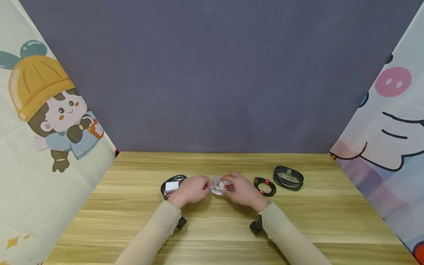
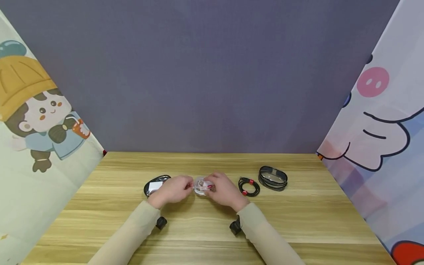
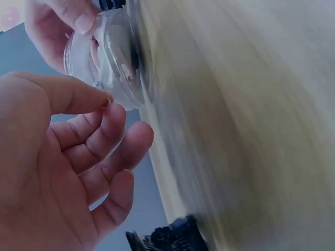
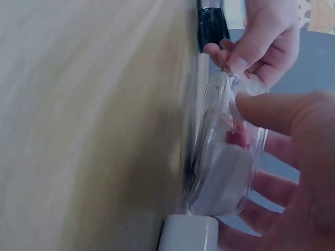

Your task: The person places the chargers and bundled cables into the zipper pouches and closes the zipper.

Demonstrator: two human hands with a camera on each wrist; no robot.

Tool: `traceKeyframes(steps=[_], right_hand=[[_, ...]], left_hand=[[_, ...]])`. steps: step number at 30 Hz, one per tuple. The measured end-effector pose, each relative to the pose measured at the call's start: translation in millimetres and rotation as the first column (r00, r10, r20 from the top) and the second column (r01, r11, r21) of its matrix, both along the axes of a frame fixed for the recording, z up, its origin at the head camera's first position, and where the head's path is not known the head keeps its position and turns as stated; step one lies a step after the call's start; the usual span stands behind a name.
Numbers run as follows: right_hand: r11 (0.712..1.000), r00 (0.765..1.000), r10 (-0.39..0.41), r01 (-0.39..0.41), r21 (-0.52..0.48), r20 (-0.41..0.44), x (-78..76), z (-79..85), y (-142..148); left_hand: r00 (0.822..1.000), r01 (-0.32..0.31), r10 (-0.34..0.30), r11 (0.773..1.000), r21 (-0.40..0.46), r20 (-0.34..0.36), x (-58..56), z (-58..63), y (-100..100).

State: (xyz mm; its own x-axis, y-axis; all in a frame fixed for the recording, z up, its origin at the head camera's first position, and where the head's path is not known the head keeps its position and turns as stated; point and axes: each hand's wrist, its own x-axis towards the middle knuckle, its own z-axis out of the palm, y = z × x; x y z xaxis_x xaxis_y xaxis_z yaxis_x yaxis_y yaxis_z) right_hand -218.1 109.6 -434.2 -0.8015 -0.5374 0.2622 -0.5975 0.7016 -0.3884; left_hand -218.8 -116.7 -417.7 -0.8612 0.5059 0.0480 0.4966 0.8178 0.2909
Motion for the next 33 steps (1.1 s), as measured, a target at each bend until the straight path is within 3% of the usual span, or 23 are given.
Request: traceKeyframes(steps=[7,12,26,33], right_hand=[[0.996,0.996,0.003,0.004,0.088,-0.084,4.5,4.7,-5.6],[0.992,0.996,-0.019,0.029,0.124,-0.085,6.7,6.4,-10.8],[0.993,0.996,-0.052,0.060,0.101,-0.075,9.5,7.4,-15.0],[0.990,0.989,-0.074,0.089,0.113,-0.125,12.8,7.7,-14.5]], left_hand=[[0.999,-0.004,0.001,0.999,-0.049,-0.049,2.9,-1.3,-2.2],[0.997,0.005,-0.009,0.999,-0.054,-0.074,6.7,-1.8,-1.3],[1.000,0.007,-0.006,1.000,0.026,-0.012,14.8,-3.0,-1.6],[0.989,-0.061,0.057,0.998,-0.029,-0.136,12.3,-0.8,-8.3]])
